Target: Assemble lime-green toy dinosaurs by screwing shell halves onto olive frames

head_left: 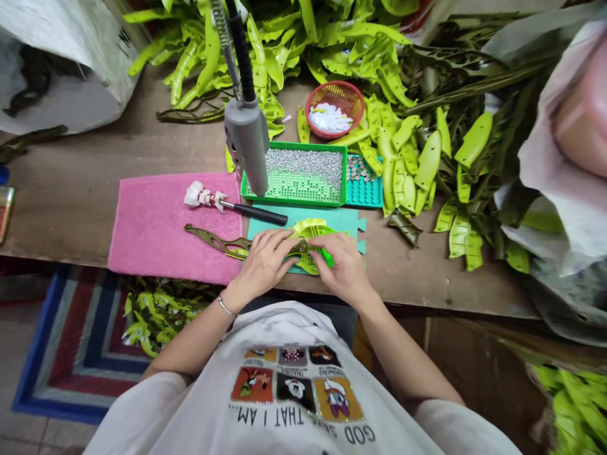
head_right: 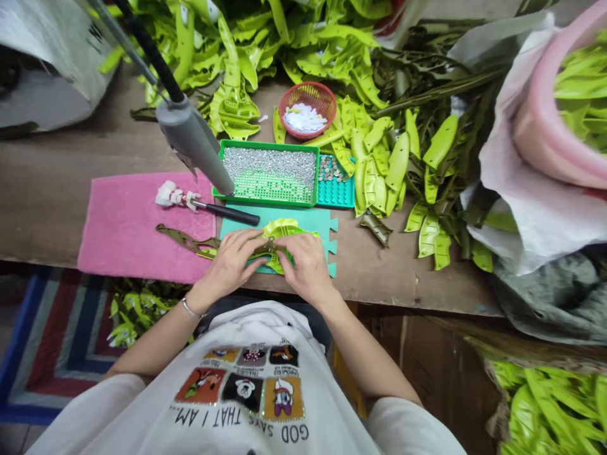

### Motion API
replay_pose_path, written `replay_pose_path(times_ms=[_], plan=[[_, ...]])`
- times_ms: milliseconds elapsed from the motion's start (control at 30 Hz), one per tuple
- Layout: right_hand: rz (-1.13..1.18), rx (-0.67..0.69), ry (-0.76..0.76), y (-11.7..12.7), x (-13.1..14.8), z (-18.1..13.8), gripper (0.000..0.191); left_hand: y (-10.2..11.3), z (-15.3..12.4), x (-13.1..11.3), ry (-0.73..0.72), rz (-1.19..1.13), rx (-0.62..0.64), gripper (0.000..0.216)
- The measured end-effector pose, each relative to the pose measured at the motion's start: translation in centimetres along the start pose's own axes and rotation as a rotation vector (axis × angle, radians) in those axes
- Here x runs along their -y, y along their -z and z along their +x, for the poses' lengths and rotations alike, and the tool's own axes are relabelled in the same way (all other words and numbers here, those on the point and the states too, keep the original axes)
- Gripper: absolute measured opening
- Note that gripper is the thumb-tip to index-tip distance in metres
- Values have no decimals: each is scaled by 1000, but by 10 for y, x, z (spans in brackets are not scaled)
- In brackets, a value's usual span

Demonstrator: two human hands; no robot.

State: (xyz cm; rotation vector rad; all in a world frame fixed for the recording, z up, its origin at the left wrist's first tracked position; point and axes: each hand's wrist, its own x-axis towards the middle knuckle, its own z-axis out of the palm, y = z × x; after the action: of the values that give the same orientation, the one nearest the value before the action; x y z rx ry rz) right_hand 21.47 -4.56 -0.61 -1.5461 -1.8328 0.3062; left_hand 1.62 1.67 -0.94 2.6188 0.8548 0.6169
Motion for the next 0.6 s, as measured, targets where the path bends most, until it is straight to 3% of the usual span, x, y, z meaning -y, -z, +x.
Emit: replay_pose_path(times_ms=[233, 433, 600], plan=[[-35, 104, 10, -2, -6, 4, 12, -9, 2, 2, -7, 27, -24, 12], [10, 172, -12, 4, -5, 7, 20, -14, 1, -1, -61, 19, -87, 11], [-50, 172, -2, -1, -3, 7, 19, -12, -3, -1, -12, 2, -80, 18]])
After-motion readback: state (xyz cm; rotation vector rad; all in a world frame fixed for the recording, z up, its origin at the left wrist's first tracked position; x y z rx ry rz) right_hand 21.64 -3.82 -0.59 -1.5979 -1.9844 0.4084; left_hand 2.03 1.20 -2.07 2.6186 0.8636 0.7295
